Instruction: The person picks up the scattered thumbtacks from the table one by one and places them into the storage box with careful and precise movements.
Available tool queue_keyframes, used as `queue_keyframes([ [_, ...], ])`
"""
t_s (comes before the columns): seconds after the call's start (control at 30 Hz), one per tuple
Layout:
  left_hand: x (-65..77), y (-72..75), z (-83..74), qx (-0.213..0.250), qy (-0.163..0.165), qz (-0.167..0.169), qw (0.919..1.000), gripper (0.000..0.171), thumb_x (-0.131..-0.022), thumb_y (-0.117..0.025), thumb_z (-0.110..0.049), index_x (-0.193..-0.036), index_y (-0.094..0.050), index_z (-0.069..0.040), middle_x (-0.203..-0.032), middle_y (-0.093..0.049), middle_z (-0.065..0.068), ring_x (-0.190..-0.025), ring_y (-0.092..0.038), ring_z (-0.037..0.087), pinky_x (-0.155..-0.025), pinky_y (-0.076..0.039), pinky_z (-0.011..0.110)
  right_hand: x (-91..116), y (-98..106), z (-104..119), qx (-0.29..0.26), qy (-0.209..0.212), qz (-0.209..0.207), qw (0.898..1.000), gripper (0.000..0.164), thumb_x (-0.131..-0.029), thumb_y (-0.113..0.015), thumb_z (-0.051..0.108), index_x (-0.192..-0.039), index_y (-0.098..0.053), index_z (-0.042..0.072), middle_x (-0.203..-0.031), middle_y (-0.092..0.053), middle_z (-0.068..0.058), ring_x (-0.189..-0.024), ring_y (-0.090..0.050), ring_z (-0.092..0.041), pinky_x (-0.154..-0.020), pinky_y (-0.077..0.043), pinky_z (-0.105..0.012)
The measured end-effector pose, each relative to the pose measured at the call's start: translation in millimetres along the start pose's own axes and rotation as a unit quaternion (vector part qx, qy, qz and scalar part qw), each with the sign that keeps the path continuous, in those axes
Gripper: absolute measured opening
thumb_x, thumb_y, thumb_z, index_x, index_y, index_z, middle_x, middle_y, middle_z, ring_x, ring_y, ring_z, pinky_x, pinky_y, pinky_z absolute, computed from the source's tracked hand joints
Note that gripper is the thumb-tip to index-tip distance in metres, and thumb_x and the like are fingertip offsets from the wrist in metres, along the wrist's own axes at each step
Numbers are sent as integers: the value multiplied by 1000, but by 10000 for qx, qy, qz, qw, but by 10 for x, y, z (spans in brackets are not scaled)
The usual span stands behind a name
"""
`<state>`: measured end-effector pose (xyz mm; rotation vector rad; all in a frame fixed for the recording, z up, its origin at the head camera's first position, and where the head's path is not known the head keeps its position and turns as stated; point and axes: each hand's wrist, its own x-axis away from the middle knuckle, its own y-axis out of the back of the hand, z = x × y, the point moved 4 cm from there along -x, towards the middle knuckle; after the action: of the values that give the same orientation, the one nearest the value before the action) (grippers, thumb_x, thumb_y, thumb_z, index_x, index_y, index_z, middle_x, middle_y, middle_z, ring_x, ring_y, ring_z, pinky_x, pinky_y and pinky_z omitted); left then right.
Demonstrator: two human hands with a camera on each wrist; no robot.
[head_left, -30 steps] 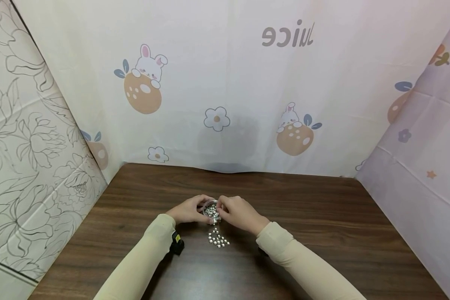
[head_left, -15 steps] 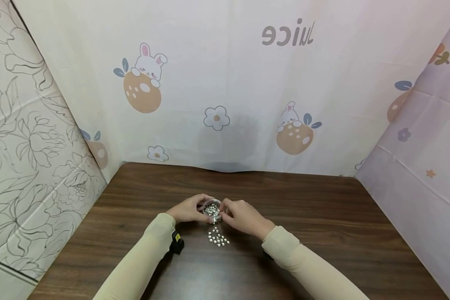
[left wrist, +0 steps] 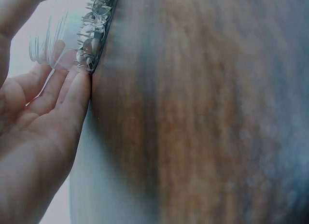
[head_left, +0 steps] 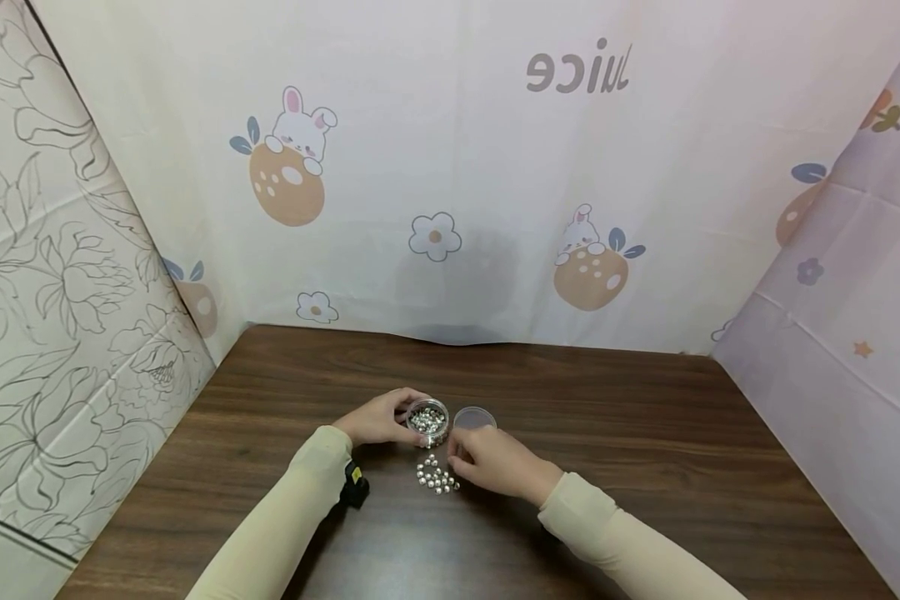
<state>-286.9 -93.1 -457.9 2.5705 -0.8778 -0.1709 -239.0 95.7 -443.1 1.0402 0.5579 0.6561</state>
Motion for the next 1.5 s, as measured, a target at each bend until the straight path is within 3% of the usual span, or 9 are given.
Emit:
queue_keyframes([
  [0.23,2,4,11,116,57,-31,9999,65,-76,-78,-18,-132,-46,-8,-129,-50,16,-117,-47,26,-103,-39,49,106,-67,46,56,76,290,9995,6,-89,-59,16,-83,-59,17,-60,-49,13,-49,-43,3,-44,-40,-15],
  [0.8,-1,-3,7,115,93,-70,9999,67,-75,-78,-17,-132,-46,-6,-129,-50,17,-117,-47,27,-103,-39,48,165,-85,127,462,104,254,9986,14,-84,-67,19,-75,-56,19,-59,-46,14,-49,-41,4,-43,-37,-14],
  [1.13,-100,-28,256,-143,167,-224,9995,68,-72,-81,-26,-131,-47,-15,-126,-53,6,-112,-50,17,-102,-41,44,163,-88,164,786,149,204,9966,14,-83,-67,17,-74,-57,18,-59,-47,14,-49,-40,4,-43,-37,-15],
  [1.5,-97,-14,264,-228,267,-228,9991,68,-70,-82,-33,-128,-49,-23,-125,-53,2,-111,-50,13,-101,-42,42,167,-74,163,863,207,145,9959,15,-83,-65,14,-73,-56,18,-62,-50,12,-50,-41,3,-44,-39,-16],
])
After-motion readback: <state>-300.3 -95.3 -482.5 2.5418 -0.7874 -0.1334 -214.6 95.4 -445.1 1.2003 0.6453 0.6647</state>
